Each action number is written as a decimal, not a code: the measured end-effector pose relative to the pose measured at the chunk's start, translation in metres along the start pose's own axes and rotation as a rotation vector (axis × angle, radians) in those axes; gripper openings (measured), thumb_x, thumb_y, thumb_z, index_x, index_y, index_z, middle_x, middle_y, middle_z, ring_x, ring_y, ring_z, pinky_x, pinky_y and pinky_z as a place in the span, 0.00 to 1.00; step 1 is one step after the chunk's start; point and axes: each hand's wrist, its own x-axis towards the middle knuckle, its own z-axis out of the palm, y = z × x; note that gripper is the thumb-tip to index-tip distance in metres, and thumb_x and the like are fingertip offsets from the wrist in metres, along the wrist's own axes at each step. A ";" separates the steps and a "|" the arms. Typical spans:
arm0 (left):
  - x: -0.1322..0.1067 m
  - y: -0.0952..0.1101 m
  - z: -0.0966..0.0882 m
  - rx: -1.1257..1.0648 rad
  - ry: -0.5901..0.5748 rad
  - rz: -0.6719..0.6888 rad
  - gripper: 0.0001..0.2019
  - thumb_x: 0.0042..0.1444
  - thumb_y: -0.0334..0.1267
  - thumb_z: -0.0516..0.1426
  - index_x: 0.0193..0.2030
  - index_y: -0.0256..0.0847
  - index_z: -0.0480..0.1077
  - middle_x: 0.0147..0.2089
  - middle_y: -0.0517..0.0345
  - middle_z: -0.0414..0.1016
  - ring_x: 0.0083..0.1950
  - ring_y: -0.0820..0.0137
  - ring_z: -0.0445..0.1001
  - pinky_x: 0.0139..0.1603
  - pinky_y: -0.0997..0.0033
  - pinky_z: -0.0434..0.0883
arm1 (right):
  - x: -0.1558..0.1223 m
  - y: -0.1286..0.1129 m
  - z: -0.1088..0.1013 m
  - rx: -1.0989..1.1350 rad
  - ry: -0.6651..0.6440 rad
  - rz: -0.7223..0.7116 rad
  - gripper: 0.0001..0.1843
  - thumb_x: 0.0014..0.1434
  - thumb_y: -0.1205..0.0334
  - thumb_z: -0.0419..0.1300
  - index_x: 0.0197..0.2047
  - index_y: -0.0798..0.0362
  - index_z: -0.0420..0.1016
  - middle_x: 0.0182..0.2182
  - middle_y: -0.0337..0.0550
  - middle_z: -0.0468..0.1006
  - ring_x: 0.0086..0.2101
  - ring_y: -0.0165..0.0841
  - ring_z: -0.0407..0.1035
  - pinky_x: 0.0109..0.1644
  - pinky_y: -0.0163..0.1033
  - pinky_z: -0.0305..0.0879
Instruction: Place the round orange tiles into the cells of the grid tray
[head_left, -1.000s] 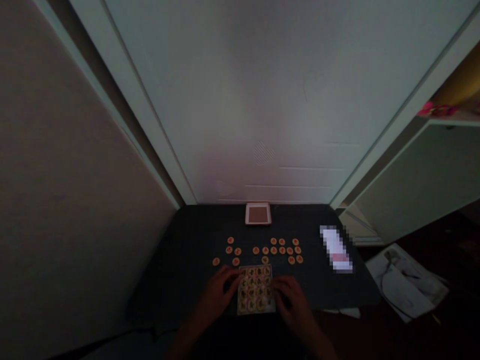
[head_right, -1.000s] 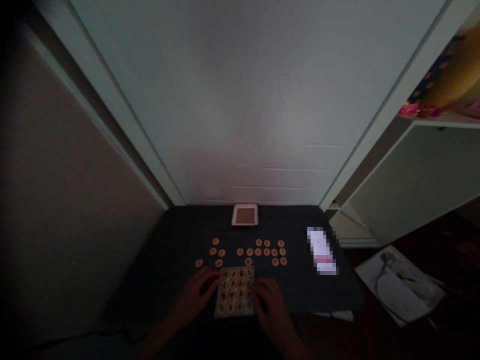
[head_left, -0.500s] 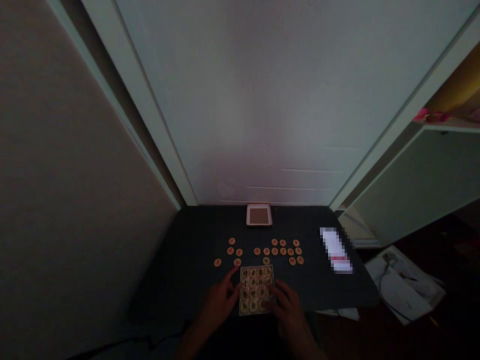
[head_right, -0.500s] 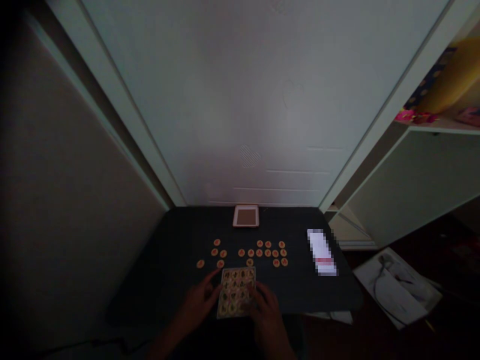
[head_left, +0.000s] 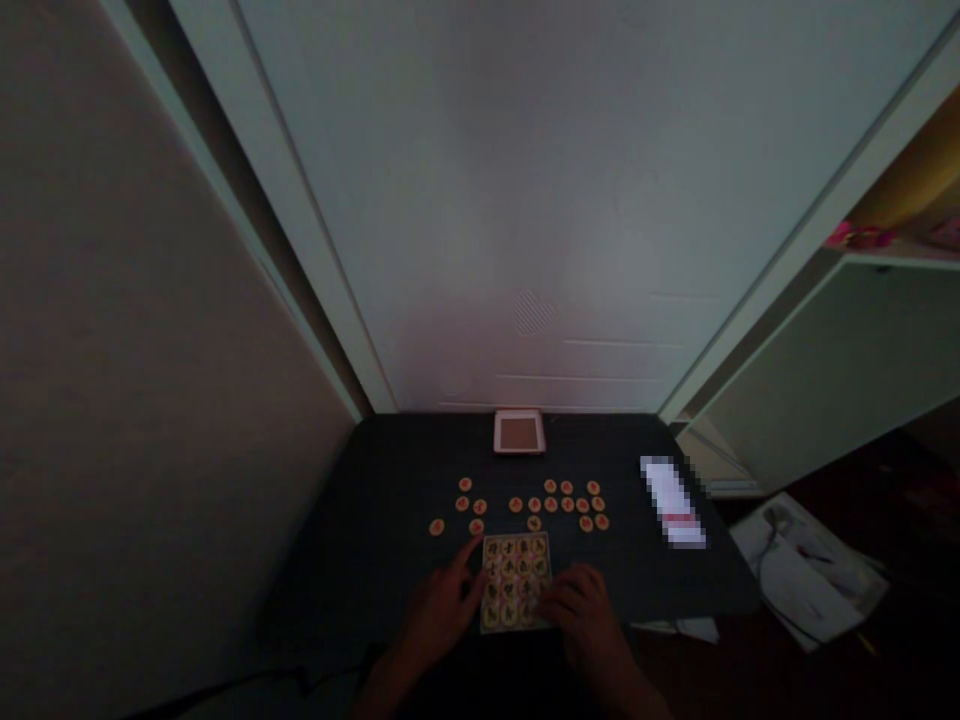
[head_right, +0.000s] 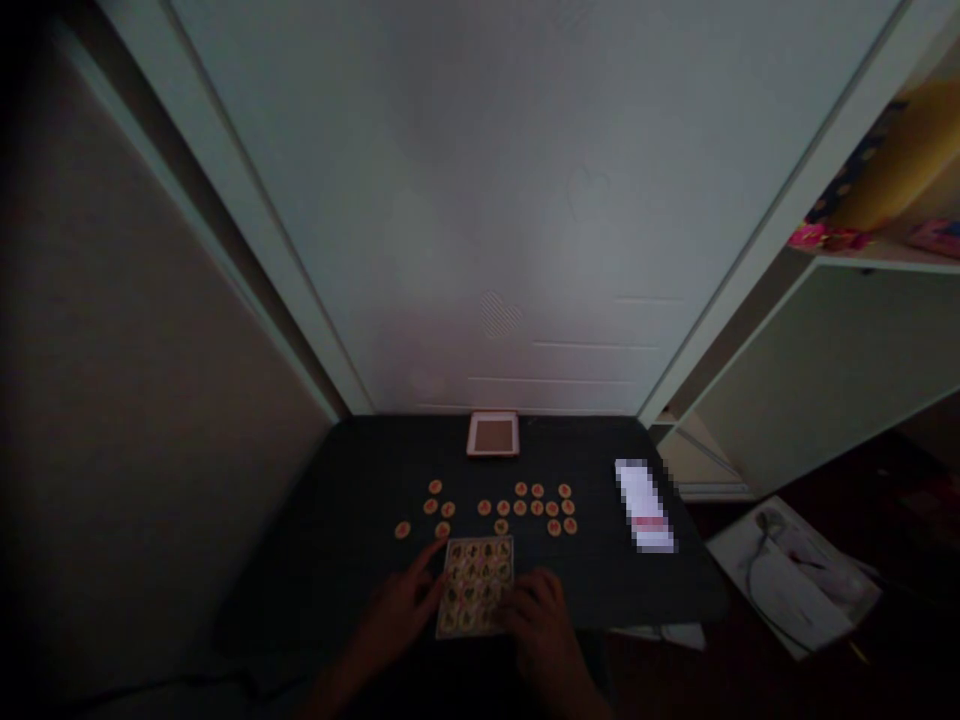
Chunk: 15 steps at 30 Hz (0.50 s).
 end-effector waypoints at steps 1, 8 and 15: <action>-0.001 0.001 -0.001 -0.001 -0.006 0.006 0.28 0.68 0.49 0.47 0.72 0.48 0.52 0.38 0.60 0.82 0.42 0.65 0.80 0.41 0.72 0.65 | 0.001 0.001 -0.001 0.001 -0.015 -0.005 0.22 0.58 0.76 0.60 0.48 0.40 0.78 0.39 0.38 0.83 0.44 0.39 0.69 0.55 0.49 0.58; -0.002 0.002 0.000 0.021 -0.003 0.001 0.26 0.68 0.49 0.47 0.71 0.47 0.55 0.36 0.60 0.82 0.41 0.65 0.80 0.41 0.72 0.65 | 0.000 0.001 0.011 -0.020 -0.056 0.017 0.19 0.58 0.77 0.62 0.42 0.39 0.79 0.36 0.31 0.84 0.43 0.37 0.69 0.61 0.50 0.48; 0.000 0.000 0.002 0.040 -0.007 -0.005 0.26 0.68 0.48 0.47 0.71 0.48 0.54 0.37 0.59 0.82 0.41 0.63 0.80 0.42 0.70 0.65 | 0.004 0.005 0.009 0.009 -0.068 -0.003 0.22 0.56 0.77 0.59 0.45 0.39 0.78 0.38 0.33 0.84 0.44 0.37 0.70 0.61 0.50 0.50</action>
